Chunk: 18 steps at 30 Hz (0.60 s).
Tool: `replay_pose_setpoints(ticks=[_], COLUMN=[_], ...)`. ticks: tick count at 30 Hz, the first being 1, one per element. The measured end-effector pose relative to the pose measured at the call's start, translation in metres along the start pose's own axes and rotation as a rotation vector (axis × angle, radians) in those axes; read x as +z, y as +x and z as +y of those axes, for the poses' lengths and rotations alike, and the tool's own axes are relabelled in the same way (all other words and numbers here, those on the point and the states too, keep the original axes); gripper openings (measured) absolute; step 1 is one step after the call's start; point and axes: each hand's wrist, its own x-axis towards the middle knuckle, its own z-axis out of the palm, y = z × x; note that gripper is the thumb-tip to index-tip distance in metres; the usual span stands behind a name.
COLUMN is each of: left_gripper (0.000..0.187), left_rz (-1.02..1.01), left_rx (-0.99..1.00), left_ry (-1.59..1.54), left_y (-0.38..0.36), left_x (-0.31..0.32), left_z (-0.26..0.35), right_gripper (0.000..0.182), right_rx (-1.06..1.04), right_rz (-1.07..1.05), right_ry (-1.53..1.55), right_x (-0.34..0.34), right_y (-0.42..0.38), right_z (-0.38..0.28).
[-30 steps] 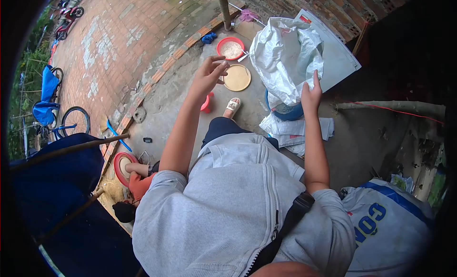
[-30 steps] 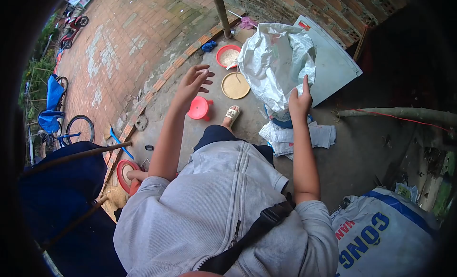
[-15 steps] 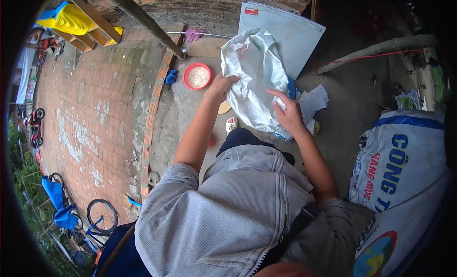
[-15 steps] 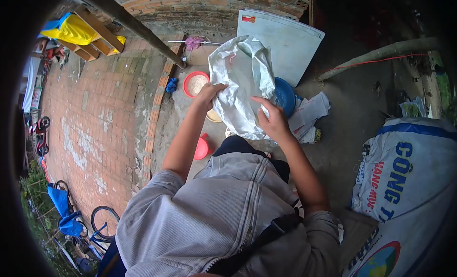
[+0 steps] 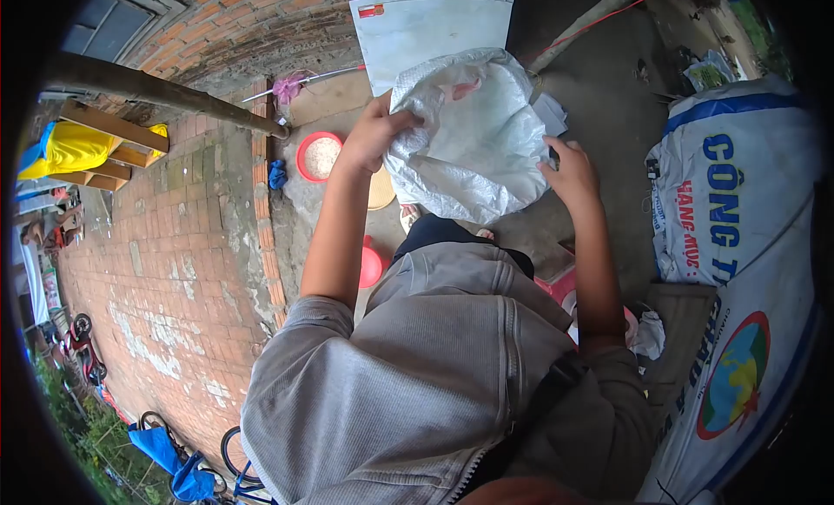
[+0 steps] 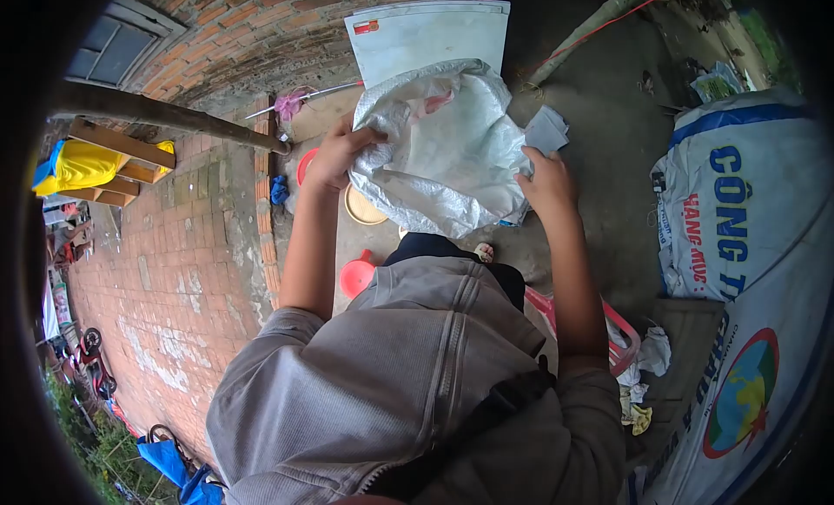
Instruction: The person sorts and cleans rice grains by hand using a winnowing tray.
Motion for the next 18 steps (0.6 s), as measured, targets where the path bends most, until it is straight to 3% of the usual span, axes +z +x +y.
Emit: replay_pose_setpoints(ticks=[1,3,4,6,7,9,11,13,15,17,18], left_gripper=[0.034,0.034,0.033,0.032,0.031,0.031,0.031,0.032,0.025,0.029,0.029], left_rz=[0.010,0.011,0.027,0.096,0.147,0.190,0.237,0.331,0.749,0.819,0.844], left_rx=[0.011,0.022,0.040,0.087,0.126,0.134,0.137,0.318,0.490,0.498,0.506], left_ry=[-0.001,0.106,0.137,0.127,0.122,0.174,0.221,0.422,0.722,0.543,0.542], left_y=[-0.007,-0.021,-0.026,-0.033,-0.038,-0.050,-0.064,-0.078,-0.093,-0.123,-0.129], left_x=[0.007,0.017,0.019,0.026,0.029,0.030,0.023,0.003,-0.046,-0.064,-0.064], left_z=[0.002,0.005,0.000,-0.002,-0.003,0.004,0.006,0.006,-0.005,0.003,0.001], right_gripper=[0.059,0.073,0.073,0.083,0.083,0.085,0.076,0.069,0.070,0.072,0.072], right_rx=[-0.014,-0.312,-0.332,-0.553,-0.580,-0.501,-0.579,-0.423,-0.300,-0.433,-0.459], right_rz=[0.003,0.192,0.190,0.168,0.161,0.110,0.192,0.124,0.179,0.369,0.365], right_ry=[-0.002,0.033,0.031,0.386,0.386,0.475,0.479,0.388,0.246,0.316,0.318], right_x=[0.002,0.015,0.025,0.049,0.057,0.072,0.079,0.077,0.061,0.065,0.063], right_y=[0.003,0.019,0.027,0.044,0.047,0.053,0.060,0.074,0.085,0.107,0.108], right_z=[0.001,0.003,0.001,-0.008,-0.012,-0.020,-0.026,-0.025,-0.028,-0.012,-0.019])
